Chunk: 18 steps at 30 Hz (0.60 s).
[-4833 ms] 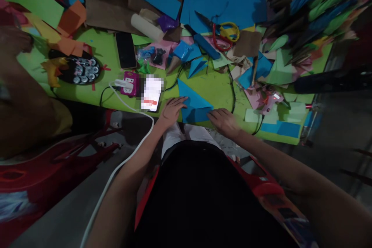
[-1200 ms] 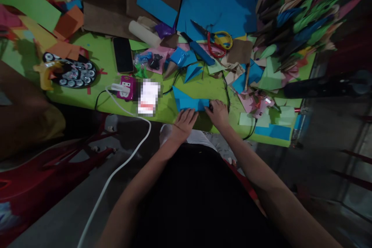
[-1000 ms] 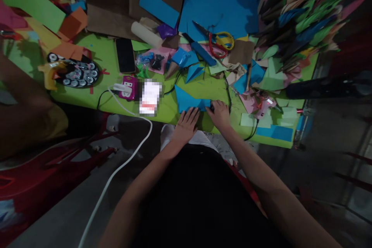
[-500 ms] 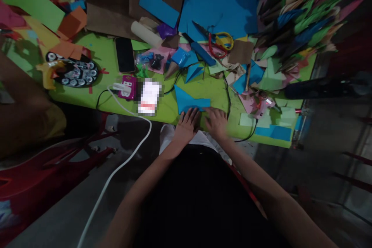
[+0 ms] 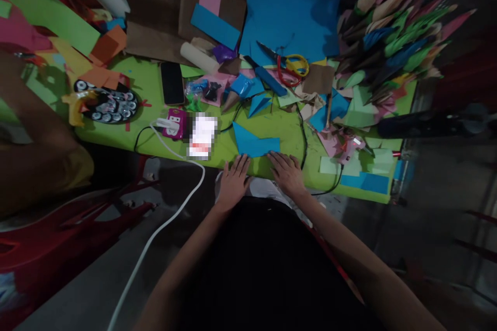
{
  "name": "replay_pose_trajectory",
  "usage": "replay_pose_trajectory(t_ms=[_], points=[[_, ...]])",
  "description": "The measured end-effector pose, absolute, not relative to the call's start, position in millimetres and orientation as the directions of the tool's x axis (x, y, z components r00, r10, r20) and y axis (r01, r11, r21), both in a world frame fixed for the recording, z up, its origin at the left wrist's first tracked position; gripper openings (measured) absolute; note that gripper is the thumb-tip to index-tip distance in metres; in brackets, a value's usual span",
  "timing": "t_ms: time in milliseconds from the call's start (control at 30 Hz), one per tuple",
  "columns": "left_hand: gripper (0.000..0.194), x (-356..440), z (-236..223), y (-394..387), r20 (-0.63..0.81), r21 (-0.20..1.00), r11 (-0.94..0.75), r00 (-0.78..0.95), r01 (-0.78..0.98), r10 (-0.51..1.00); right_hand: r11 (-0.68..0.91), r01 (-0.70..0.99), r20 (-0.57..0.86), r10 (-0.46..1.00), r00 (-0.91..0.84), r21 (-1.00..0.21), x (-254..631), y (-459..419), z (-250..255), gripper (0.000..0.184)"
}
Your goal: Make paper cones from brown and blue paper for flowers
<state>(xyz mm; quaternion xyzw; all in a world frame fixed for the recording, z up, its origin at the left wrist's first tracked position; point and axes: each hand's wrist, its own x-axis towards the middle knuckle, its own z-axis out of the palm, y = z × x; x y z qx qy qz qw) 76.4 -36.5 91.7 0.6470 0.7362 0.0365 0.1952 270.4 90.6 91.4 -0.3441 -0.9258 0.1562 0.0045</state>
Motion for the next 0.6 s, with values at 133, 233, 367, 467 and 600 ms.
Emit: replay_pose_trajectory(t_ms=[133,233,367,467,600], points=[[0.058,74.9,98.7,-32.1,-0.235,0.314,0.177,-0.105,0.933,0.966,0.690,0.672,-0.104,0.673,-0.732,-0.269,276.6,96.0,92.8,0.048],[0.051,74.8,103.5,-16.7,-0.181,0.334,0.192,-0.137,0.923,0.974,0.707,0.661,-0.107,0.658,-0.745,-0.253,275.0,96.9,93.0,0.048],[0.053,73.0,104.5,14.6,-0.081,0.352,0.139,-0.118,0.926,0.990,0.724,0.653,-0.070,0.656,-0.751,-0.220,266.2,95.1,94.5,0.044],[0.060,71.9,101.6,31.2,-0.126,0.341,0.167,-0.131,0.925,0.983,0.729,0.649,-0.030,0.659,-0.751,-0.216,258.9,95.3,100.2,0.043],[0.069,71.3,95.8,31.6,-0.199,0.363,0.176,-0.108,0.915,0.974,0.704,0.660,0.028,0.689,-0.724,-0.261,247.1,104.9,109.8,0.047]])
